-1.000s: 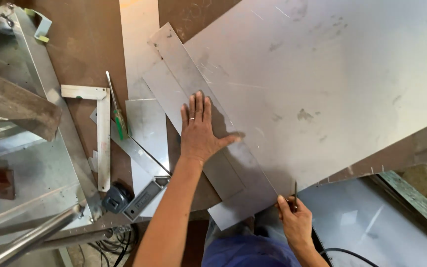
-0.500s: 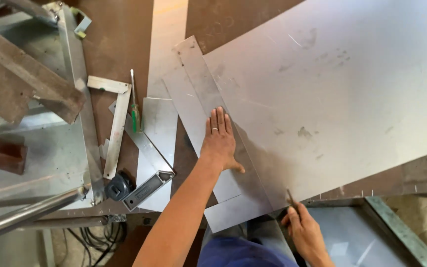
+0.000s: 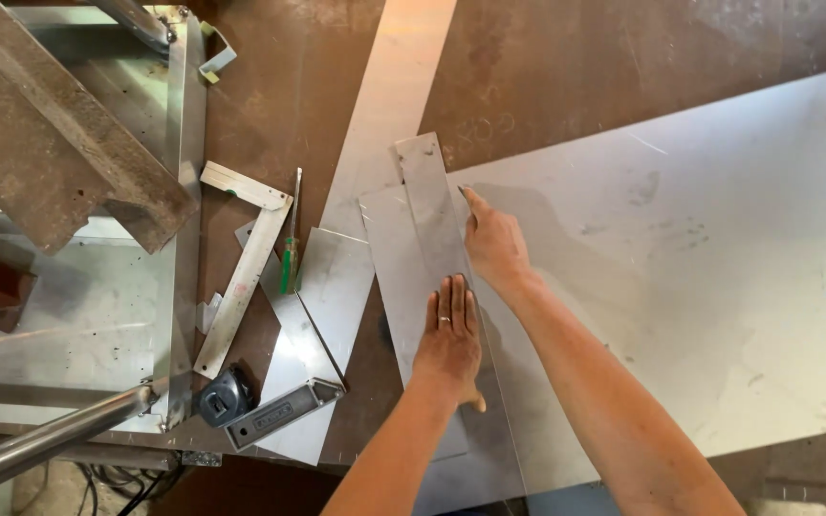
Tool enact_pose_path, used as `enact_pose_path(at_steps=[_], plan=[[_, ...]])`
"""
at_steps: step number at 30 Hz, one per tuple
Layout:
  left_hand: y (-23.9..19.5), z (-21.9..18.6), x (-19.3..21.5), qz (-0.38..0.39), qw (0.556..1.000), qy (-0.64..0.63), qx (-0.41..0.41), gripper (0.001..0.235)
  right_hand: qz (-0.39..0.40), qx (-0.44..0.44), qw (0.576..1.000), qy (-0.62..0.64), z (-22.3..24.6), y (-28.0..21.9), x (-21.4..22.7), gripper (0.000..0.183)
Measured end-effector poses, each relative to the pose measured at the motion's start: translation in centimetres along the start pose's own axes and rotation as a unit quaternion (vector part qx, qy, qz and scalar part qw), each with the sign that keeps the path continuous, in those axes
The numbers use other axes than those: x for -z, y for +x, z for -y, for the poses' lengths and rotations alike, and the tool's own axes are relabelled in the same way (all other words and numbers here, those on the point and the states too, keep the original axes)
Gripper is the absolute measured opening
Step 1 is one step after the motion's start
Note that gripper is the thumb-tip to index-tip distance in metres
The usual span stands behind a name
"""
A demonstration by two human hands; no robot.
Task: Marking measurement lines on metal sheets using a ruler and a scribe tool at a workbench.
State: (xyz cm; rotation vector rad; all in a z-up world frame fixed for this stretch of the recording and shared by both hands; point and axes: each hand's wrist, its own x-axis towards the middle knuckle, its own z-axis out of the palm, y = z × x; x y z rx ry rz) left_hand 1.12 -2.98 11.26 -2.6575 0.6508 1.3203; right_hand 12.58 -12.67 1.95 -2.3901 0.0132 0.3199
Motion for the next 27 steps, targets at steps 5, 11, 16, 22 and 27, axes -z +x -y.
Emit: enact_pose_path(at_steps=[5, 11, 16, 22, 27], plan=[[0.1, 0.6, 0.1, 0.007, 1.000, -0.011, -0.010, 0.160, 0.035, -0.011, 0.999, -0.021, 1.3, 1.7, 0.1, 0.047], [0.4, 0.9, -0.3, -0.004, 1.000, -0.019, -0.013, 0.159, 0.090, -0.007, 0.989, -0.115, 2.0, 2.8, 0.4, 0.056], [0.6, 0.6, -1.4, -0.018, 0.999, -0.038, -0.012, 0.159, 0.135, 0.042, 0.972, -0.188, 1.7, 2.0, 0.6, 0.066], [1.1, -0.3, -1.4, -0.018, 1.000, -0.022, 0.001, 0.160, 0.160, 0.100, 0.950, -0.248, -0.6, -9.7, 2.7, 0.060], [0.7, -0.8, -0.7, -0.003, 1.000, -0.014, 0.013, 0.163, 0.345, 0.015, 0.887, -0.305, -4.8, -31.7, 4.4, 0.078]])
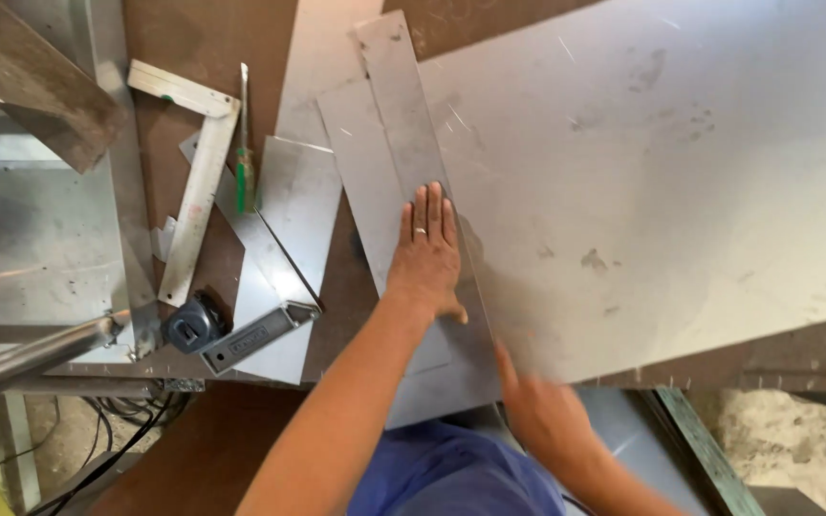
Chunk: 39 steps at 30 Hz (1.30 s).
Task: Marking measurement lines on metal sheets using a ruler and a scribe tool at a workbench.
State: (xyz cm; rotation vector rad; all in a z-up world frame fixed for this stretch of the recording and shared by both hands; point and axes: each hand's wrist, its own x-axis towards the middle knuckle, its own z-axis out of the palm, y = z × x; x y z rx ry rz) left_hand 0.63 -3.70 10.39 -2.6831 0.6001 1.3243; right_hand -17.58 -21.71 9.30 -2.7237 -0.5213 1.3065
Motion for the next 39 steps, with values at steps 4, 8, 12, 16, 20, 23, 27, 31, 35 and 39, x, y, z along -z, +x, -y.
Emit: enact_pose_path(at_steps=[4, 8, 12, 16, 20, 23, 27, 31, 35, 39], plan=[[-0.3, -0.2, -0.2, -0.014, 1.000, 0.003, 0.003, 0.163, 0.023, 0.003, 0.999, 0.041, -4.4, -7.0, -18.6, 0.061], [-1.8, -0.7, -1.7, -0.011, 1.000, -0.007, 0.025, 0.166, 0.065, -0.178, 0.917, 0.350, -4.4, -8.4, -19.8, 0.054], [-0.6, -1.3, 0.4, -0.037, 0.999, 0.008, 0.032, 0.168, -0.020, -0.260, 0.643, 0.720, -2.2, -3.7, -11.8, 0.039], [-1.1, -0.7, -2.2, -0.019, 0.999, 0.009, 0.029, 0.168, -0.058, -0.277, 0.560, 0.778, 0.2, -2.5, -12.4, 0.037], [3.0, 1.5, -8.1, -0.202, 0.978, -0.049, 0.013, 0.144, -0.123, -0.279, 0.515, 0.801, 0.7, -1.7, -12.3, 0.031], [5.2, 1.5, -12.2, -0.407, 0.910, -0.076, 0.025, 0.115, -0.133, -0.292, 0.513, 0.796, 1.0, -1.7, -11.9, 0.028], [6.0, 0.6, -12.9, -0.498, 0.853, -0.136, 0.075, 0.092, -0.154, -0.308, 0.503, 0.793, 1.7, -1.2, -12.0, 0.026], [6.0, 0.4, -12.8, -0.461, 0.869, -0.154, 0.096, 0.093, -0.179, -0.311, 0.496, 0.791, 2.6, -1.0, -13.0, 0.026], [6.3, 0.3, -13.0, -0.479, 0.863, -0.132, 0.093, 0.096, -0.208, -0.316, 0.498, 0.781, 3.0, -1.0, -13.2, 0.025], [6.5, 0.1, -13.0, -0.499, 0.854, -0.114, 0.091, 0.099, -0.222, -0.317, 0.488, 0.782, 2.9, -1.0, -13.0, 0.026]])
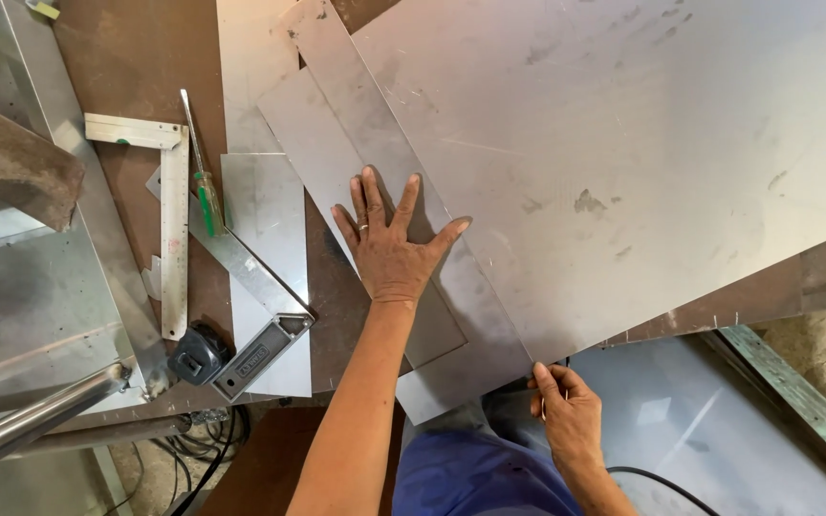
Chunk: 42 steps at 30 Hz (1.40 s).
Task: Marking measurement lines on metal sheets using a ruler and a scribe tool at a workbench.
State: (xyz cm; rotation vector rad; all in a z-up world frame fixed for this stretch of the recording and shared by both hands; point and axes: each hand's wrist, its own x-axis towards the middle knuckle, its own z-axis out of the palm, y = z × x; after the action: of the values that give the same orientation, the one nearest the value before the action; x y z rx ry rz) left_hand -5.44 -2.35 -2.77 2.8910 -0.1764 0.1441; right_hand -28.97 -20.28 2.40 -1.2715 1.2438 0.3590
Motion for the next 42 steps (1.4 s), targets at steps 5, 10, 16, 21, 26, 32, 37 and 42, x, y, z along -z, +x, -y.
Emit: enact_pose_path(at_steps=[5, 10, 16, 21, 26, 32, 37, 42], plan=[[-0.2, 0.1, -0.2, -0.007, 1.000, 0.007, -0.002, 0.100, 0.006, 0.015, 1.000, 0.016, -0.5, -0.2, -0.5, 0.027], [-0.2, -0.2, -0.4, -0.015, 1.000, 0.017, -0.008, 0.101, -0.006, 0.023, 1.000, 0.008, -0.2, -0.3, -1.1, 0.029], [-0.3, -0.1, -0.6, -0.024, 0.999, 0.022, -0.010, 0.100, -0.012, 0.015, 1.000, -0.014, -0.2, -0.3, -0.9, 0.031], [-0.2, -0.1, -0.6, -0.045, 0.999, 0.004, -0.022, 0.097, 0.002, 0.014, 0.999, 0.037, -0.2, -0.2, -0.6, 0.025], [-0.3, -0.1, -0.6, -0.038, 0.999, -0.004, -0.015, 0.096, 0.003, 0.009, 0.999, 0.033, -0.1, -0.2, -0.7, 0.027], [-0.4, -0.1, -0.7, -0.037, 0.999, 0.009, -0.017, 0.098, -0.003, 0.008, 0.999, 0.031, 0.1, -0.4, -0.8, 0.028], [1.0, -0.6, 0.7, -0.010, 1.000, 0.006, 0.022, 0.105, 0.002, 0.022, 1.000, 0.004, -0.6, 0.3, -0.6, 0.027], [6.0, -0.2, 1.0, 0.007, 0.987, -0.064, 0.150, 0.123, -0.032, 0.025, 0.999, -0.027, -3.3, 2.4, 0.2, 0.027]])
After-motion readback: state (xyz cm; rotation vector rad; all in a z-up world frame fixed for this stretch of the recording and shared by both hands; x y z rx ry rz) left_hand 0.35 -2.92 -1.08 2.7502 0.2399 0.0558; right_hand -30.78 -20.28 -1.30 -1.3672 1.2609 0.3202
